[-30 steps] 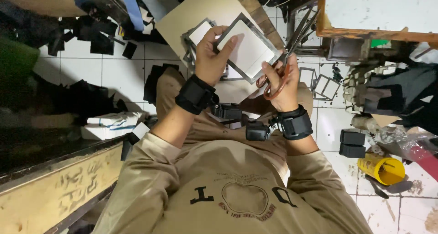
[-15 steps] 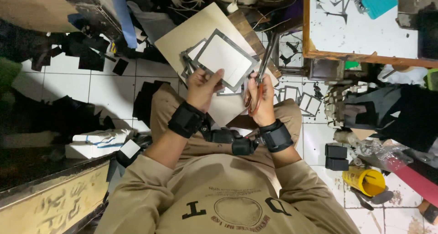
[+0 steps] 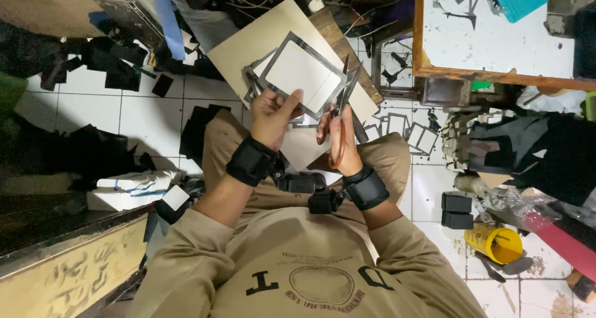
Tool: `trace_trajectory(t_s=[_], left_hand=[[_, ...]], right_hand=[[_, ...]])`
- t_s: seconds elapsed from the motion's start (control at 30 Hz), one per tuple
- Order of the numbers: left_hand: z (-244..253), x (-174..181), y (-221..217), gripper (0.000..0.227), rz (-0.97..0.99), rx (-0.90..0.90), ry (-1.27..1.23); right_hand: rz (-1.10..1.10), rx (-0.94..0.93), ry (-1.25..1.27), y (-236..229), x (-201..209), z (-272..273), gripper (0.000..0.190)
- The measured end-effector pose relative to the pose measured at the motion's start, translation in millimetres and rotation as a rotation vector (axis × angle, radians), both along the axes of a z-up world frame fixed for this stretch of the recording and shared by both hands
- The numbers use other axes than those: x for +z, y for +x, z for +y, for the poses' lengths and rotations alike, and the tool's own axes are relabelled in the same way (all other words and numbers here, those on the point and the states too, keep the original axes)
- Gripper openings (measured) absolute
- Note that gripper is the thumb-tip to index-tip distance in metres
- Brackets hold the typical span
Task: The person trims the excess edges of leather frames using scissors at a workstation.
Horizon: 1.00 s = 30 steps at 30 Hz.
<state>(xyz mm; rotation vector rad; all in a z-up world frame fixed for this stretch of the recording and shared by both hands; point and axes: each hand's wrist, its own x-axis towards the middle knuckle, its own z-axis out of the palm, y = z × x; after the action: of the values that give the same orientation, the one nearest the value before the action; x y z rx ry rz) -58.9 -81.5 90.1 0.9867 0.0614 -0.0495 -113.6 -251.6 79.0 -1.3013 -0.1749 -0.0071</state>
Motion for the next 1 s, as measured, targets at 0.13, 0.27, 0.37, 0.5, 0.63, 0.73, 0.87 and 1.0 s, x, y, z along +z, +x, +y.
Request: trace_trajectory(t_s=[0.13,0.27,0.37,0.5,0.63,0.73,0.87,1.0], left_hand=[[-3.3,6.1,-2.5,0.009,-0.026,-0.005,0.001],[-3.5,9.7,-5.1,0.009,0.031,-0.007,0.036],[-3.6,14.7,-7.2,0.009,0.020,-0.033,0.043],[-1.3,13.3,-8.1,0.009,0.019,-0.036,0.055],[0.6,17.2,-9.4,0.009,0.034,-0.037,0.071],[0.6,20.6,-10.9,0.009,0.017,-0.035,0.060],[0.3,16.5,-9.5,0.008,0.021,-0.025,0.034],[0.8,4.9,-9.0,0.007,0.022,-0.008,0.039]], right_hand=[[-0.024,-0.027,-0.037,-0.8,3.7,1.3,0.039],[0.030,-0.032,0.007,-1.2,1.9,2.9,0.038],[0.005,-0.046,-0.069,-2.2,1.3,3.1,0.036],[0.026,-0.078,-0.049,-1.5,-8.1,2.7,0.036],[0.031,-0.030,-0.044,-0.5,-26.5,-2.5,0.043],[0.036,-0.065,0.024,0.4,-18.3,3.9,0.042],[0.037,-0.081,0.003,-0.6,0.1,8.5,0.039],[0.030,-0.095,-0.041,-2.0,-0.8,8.5,0.039]])
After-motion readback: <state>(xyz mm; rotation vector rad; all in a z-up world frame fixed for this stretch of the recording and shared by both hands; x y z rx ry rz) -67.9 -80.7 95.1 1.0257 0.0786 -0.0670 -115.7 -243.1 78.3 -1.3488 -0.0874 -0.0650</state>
